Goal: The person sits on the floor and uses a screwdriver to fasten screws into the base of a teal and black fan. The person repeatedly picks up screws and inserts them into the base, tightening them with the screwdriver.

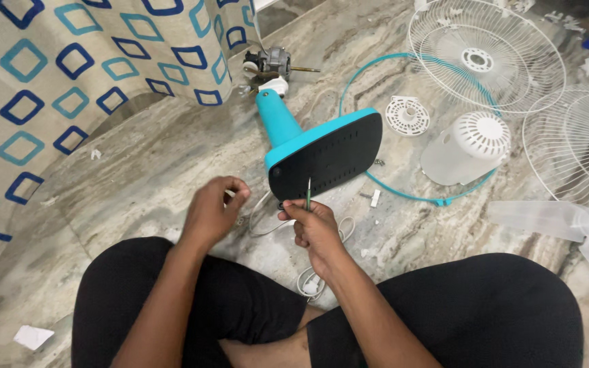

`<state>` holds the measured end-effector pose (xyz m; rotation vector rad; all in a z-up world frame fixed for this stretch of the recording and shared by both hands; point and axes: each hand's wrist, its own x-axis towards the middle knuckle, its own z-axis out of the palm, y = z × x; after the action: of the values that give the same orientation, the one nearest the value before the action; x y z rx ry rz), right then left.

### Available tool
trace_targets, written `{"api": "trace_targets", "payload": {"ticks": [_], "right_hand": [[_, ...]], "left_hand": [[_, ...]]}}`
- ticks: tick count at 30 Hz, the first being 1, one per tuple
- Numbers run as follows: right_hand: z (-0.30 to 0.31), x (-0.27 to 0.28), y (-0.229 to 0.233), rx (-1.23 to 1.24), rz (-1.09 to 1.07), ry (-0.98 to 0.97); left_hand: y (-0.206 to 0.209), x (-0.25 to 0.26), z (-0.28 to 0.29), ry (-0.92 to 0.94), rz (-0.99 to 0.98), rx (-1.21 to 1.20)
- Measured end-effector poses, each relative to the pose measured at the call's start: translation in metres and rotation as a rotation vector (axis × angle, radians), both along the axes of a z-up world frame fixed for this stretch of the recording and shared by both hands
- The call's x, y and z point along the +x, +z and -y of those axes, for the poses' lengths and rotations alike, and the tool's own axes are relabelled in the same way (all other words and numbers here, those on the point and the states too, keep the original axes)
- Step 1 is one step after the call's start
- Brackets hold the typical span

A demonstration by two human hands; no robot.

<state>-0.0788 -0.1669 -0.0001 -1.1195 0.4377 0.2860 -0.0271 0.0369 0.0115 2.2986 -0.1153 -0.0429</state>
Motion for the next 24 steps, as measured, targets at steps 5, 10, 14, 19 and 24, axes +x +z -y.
{"api": "trace_targets", "payload": {"ticks": [5,10,14,19,24], "right_hand": [[0.003,0.000,0.000,0.075,-0.014,-0.018],[0.004,-0.002,0.001,0.067,-0.015,-0.018],[0.004,0.000,-0.001,0.060,-0.006,-0.018],[0.000,0.001,-0.001,-0.007,0.011,-0.004],[0.001,0.002,-0.004,-0.017,-0.003,-0.007]], "left_hand": [[0.002,-0.021,0.030,-0.085,-0.033,-0.267],[0.001,-0.029,0.042,-0.042,-0.087,-0.273],[-0.004,-0.029,0.044,-0.052,-0.095,-0.288],[-0.008,-0.024,0.039,-0.042,-0.114,-0.315],[-0.013,-0.020,0.040,-0.049,-0.134,-0.348]]}}
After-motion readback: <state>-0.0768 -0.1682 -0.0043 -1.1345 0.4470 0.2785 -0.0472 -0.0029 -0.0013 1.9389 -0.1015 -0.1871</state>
